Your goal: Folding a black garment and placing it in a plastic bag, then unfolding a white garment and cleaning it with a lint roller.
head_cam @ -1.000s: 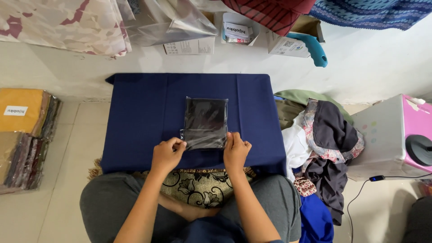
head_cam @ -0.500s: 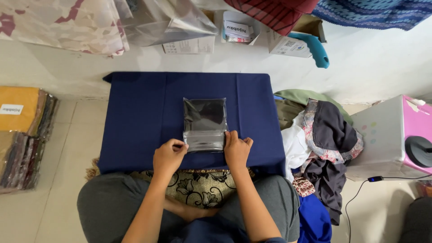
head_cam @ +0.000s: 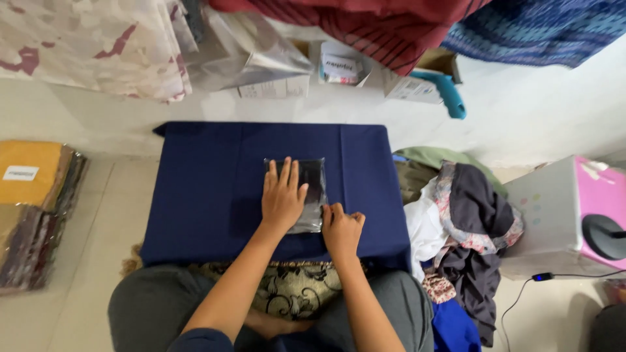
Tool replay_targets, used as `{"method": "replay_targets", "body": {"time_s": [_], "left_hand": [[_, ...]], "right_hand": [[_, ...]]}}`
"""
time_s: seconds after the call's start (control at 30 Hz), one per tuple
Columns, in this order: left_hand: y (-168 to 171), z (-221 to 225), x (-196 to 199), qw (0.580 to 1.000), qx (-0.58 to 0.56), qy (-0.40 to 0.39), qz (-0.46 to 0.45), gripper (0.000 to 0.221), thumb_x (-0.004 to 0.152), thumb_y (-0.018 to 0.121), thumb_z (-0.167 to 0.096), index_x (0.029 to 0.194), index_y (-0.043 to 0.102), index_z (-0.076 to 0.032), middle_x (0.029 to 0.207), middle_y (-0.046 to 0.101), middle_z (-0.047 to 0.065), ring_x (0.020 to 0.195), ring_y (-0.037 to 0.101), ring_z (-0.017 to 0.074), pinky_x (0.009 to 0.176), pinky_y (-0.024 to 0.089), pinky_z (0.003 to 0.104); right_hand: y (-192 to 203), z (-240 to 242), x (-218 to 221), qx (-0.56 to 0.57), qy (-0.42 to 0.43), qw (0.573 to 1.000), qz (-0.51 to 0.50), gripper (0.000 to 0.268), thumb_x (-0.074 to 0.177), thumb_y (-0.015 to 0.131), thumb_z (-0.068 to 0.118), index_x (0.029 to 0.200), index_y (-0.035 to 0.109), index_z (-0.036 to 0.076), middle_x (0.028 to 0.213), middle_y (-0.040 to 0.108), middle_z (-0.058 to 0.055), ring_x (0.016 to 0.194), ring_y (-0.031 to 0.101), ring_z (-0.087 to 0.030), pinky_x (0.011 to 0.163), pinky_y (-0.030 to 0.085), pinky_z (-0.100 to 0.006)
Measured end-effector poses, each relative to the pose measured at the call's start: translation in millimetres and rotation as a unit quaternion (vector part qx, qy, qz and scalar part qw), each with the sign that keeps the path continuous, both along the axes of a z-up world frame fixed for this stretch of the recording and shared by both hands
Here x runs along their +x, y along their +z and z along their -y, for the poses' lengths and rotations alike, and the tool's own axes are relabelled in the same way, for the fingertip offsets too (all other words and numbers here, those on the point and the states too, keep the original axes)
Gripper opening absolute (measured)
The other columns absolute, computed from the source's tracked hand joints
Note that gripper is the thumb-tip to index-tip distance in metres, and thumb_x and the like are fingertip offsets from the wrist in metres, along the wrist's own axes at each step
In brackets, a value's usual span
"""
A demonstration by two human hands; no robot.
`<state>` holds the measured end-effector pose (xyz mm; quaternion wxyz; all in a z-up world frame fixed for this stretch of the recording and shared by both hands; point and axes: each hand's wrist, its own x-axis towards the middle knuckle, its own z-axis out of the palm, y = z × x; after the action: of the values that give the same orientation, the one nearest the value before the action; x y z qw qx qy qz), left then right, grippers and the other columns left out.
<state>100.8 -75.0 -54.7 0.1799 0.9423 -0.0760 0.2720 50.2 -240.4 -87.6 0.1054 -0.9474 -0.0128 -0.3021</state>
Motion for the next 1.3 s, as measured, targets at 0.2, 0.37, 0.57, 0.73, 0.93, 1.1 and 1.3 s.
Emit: {"method": "replay_targets", "body": {"time_s": [0.2, 0.37, 0.57, 0.73, 0.93, 1.1, 1.3], "left_hand": [[-31, 7, 6, 0.990, 0.023, 0.021, -0.136, 0.064, 0.106, 0.042, -0.047, 0.161, 0.037, -0.014, 0.166, 0.036, 0.013, 0.152, 0.028, 0.0449, 0.123, 0.024, 0.054], [-26, -1, 0, 0.986, 0.028, 0.002, -0.167, 0.069, 0.101, 0.047, -0.039, 0.164, 0.029, -0.016, 0.171, 0.024, 0.010, 0.155, 0.019, 0.0430, 0.126, 0.018, 0.052], [3, -3, -5, 0.975, 0.021, -0.019, -0.219, 0.069, 0.101, 0.042, -0.034, 0.166, 0.022, -0.020, 0.173, 0.016, 0.005, 0.157, 0.009, 0.0408, 0.126, 0.012, 0.051], [6, -2, -2, 0.968, 0.020, -0.023, -0.250, 0.069, 0.101, 0.040, -0.030, 0.166, 0.020, -0.019, 0.174, 0.011, 0.004, 0.158, 0.005, 0.0400, 0.126, 0.008, 0.050], [-12, -1, -1, 0.974, 0.034, -0.005, -0.224, 0.070, 0.099, 0.041, -0.029, 0.166, 0.021, -0.020, 0.174, 0.012, 0.003, 0.158, 0.004, 0.0384, 0.126, 0.005, 0.049], [-14, 0, 0, 0.975, 0.025, -0.008, -0.221, 0.068, 0.100, 0.040, -0.028, 0.166, 0.022, -0.020, 0.174, 0.014, 0.003, 0.158, 0.006, 0.0373, 0.127, 0.005, 0.048], [-14, -2, 0, 0.972, 0.017, -0.012, -0.233, 0.067, 0.101, 0.039, -0.028, 0.165, 0.023, -0.020, 0.174, 0.015, 0.004, 0.158, 0.006, 0.0374, 0.126, 0.006, 0.048]], "right_hand": [[54, -29, 25, 0.028, 0.102, 0.991, 0.080, 0.026, 0.100, 0.065, 0.032, 0.119, 0.070, 0.015, 0.107, 0.071, -0.009, 0.096, 0.070, -0.028, 0.086, 0.049, -0.039], [45, -67, 51, 0.008, 0.146, 0.986, -0.082, 0.050, 0.110, 0.043, 0.034, 0.152, 0.049, 0.006, 0.159, 0.043, -0.017, 0.147, 0.037, -0.036, 0.120, 0.024, -0.049], [21, -58, 65, 0.026, 0.157, 0.960, -0.231, 0.062, 0.110, 0.031, 0.045, 0.162, 0.034, 0.011, 0.170, 0.026, -0.011, 0.157, 0.019, -0.036, 0.124, 0.017, -0.056], [12, -56, 66, 0.032, 0.157, 0.965, -0.209, 0.061, 0.111, 0.029, 0.045, 0.163, 0.033, 0.013, 0.170, 0.026, -0.010, 0.157, 0.019, -0.035, 0.124, 0.015, -0.055], [9, -55, 68, 0.017, 0.151, 0.956, -0.251, 0.063, 0.110, 0.026, 0.047, 0.164, 0.029, 0.016, 0.173, 0.017, -0.005, 0.158, 0.013, -0.031, 0.125, 0.010, -0.052], [12, -55, 68, 0.023, 0.151, 0.951, -0.268, 0.062, 0.109, 0.027, 0.046, 0.165, 0.027, 0.017, 0.174, 0.014, -0.004, 0.159, 0.011, -0.030, 0.126, 0.010, -0.052], [13, -55, 68, 0.025, 0.150, 0.951, -0.271, 0.061, 0.109, 0.028, 0.045, 0.164, 0.030, 0.019, 0.173, 0.018, -0.003, 0.158, 0.014, -0.029, 0.125, 0.015, -0.052]]}}
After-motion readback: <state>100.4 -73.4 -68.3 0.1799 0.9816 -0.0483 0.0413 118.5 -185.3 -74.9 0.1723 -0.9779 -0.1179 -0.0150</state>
